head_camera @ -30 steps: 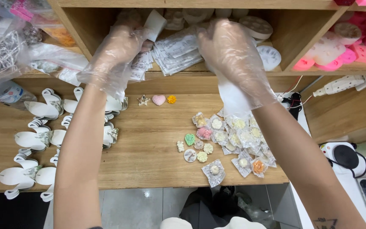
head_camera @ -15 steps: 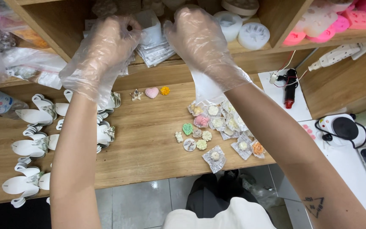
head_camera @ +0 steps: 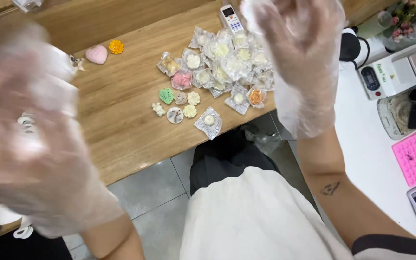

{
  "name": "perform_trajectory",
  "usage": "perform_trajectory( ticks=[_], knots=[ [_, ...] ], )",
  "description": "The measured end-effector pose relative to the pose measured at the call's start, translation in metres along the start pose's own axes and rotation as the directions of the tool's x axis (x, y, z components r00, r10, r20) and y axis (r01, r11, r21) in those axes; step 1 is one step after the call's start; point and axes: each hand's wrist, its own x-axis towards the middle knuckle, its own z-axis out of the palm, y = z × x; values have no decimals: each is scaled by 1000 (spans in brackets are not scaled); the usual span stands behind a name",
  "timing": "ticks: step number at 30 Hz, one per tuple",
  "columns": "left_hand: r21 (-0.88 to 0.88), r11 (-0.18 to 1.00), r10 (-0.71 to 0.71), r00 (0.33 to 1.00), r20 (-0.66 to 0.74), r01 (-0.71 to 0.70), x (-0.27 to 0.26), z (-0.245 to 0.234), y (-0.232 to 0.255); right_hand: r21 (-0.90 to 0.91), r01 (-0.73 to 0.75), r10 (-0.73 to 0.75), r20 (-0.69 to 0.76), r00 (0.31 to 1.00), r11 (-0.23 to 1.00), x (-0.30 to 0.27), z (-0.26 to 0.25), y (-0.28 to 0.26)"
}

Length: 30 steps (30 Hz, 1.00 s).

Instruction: Packaging small flower-shaped wax melts into plastic bags.

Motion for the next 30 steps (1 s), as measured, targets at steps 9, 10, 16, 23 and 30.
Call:
perform_trajectory(
  ticks=[9,10,16,23,30],
  knots=[
    [-98,678,-644,653,400,729,-147,143,18,-27,-999,997,59,-48,-46,-224,-10,-17],
    [-233,631,-622,662,418,740,-155,153,31,-3,-1000,998,66,-13,-13,-255,-14,-11],
    [122,433,-824,337,455,893,-118,161,65,232,-971,998,43,-44,-53,-353,-3,31],
    [215,495,-861,443,249,842,-82,156,61,381,-828,903,295,-313,-412,-337,49,46],
    [167,491,-848,426,314,855,-87,147,68,263,-915,947,182,-265,-307,-336,64,74]
  ],
)
